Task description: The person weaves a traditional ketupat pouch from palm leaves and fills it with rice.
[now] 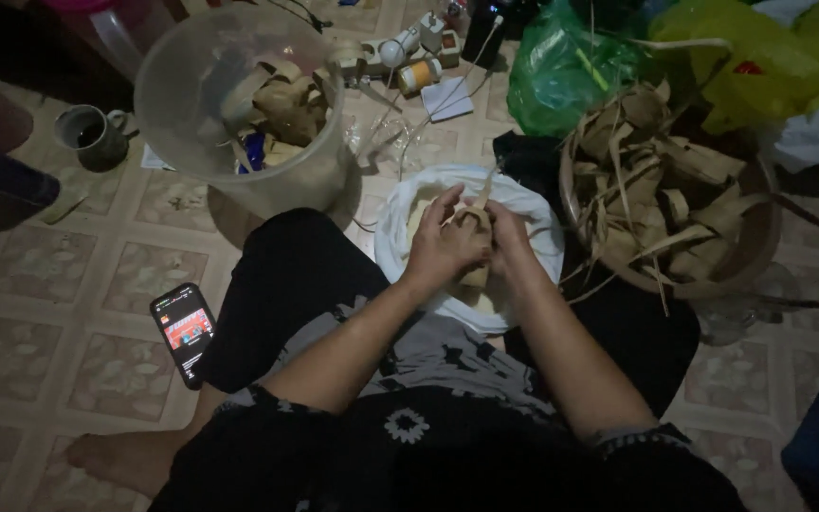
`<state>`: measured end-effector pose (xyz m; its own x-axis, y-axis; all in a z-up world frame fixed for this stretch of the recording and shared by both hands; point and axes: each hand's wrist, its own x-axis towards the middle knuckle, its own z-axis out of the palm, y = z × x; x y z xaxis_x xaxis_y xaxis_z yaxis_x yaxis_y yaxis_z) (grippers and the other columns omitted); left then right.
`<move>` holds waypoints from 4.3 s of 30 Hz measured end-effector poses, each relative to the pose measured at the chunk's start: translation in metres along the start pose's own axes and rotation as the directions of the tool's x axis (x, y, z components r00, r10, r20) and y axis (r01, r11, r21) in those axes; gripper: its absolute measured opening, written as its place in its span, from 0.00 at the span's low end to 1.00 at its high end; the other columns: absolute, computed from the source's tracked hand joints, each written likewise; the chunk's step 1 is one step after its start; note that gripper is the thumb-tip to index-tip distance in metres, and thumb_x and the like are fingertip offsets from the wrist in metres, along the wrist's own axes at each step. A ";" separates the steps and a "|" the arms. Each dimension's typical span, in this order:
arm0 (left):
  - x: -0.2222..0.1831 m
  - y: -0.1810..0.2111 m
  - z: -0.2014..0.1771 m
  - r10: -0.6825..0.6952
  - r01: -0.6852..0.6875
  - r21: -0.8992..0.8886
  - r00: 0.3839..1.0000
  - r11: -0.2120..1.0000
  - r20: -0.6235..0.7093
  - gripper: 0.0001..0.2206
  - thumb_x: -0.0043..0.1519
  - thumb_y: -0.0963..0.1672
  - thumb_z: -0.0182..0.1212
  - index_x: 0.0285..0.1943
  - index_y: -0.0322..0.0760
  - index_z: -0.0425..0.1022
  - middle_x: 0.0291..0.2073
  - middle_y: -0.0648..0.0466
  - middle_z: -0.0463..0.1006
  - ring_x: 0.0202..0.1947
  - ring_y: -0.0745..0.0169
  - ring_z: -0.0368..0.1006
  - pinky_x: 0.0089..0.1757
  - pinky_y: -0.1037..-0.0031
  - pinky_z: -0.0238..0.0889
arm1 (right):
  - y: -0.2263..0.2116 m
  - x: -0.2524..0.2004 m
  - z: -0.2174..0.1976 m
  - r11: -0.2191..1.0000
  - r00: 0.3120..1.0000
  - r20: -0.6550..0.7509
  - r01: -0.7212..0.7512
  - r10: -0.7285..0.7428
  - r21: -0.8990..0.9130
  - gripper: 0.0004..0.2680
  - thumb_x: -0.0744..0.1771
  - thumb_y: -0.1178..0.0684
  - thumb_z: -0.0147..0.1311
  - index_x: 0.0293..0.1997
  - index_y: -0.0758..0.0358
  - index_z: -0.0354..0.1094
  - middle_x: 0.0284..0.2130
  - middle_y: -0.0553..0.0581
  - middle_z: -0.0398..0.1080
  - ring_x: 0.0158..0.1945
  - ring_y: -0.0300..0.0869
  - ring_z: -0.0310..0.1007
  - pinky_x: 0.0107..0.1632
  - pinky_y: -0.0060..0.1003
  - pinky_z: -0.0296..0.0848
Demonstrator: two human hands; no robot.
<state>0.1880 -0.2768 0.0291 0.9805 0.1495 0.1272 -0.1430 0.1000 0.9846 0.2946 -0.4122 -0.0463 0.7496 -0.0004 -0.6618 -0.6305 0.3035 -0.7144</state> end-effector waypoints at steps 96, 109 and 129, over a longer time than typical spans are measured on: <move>0.028 -0.009 -0.039 -0.099 0.087 0.078 0.982 0.993 0.164 0.30 0.59 0.51 0.62 0.72 0.46 0.65 0.66 0.35 0.59 0.70 0.29 0.51 0.67 0.49 0.44 | -0.041 -0.125 0.002 -0.292 0.068 0.834 0.918 -0.548 -0.267 0.07 0.61 0.59 0.59 0.39 0.53 0.79 0.35 0.56 0.72 0.34 0.54 0.75 0.37 0.46 0.78; 0.020 0.004 -0.040 -0.115 0.075 0.209 0.976 0.975 0.185 0.36 0.53 0.54 0.75 0.71 0.49 0.66 0.62 0.40 0.66 0.70 0.34 0.52 0.69 0.52 0.32 | -0.039 -0.114 0.002 0.132 0.305 0.664 0.945 -0.683 -0.299 0.12 0.68 0.57 0.61 0.57 0.61 0.70 0.47 0.60 0.67 0.50 0.56 0.74 0.46 0.49 0.80; 0.017 -0.009 -0.024 -0.222 0.013 0.516 0.912 0.857 0.345 0.50 0.42 0.47 0.77 0.76 0.71 0.54 0.63 0.45 0.55 0.70 0.25 0.42 0.62 0.33 0.41 | -0.024 -0.069 -0.023 0.454 0.603 0.551 0.798 -0.577 -0.398 0.08 0.72 0.55 0.52 0.54 0.63 0.75 0.46 0.64 0.74 0.49 0.51 0.76 0.50 0.48 0.78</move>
<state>0.2025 -0.2519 0.0197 0.9725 -0.2249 -0.0613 -0.0399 -0.4197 0.9068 0.2533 -0.4416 0.0118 0.9268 0.3490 0.1387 0.2319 -0.2414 -0.9423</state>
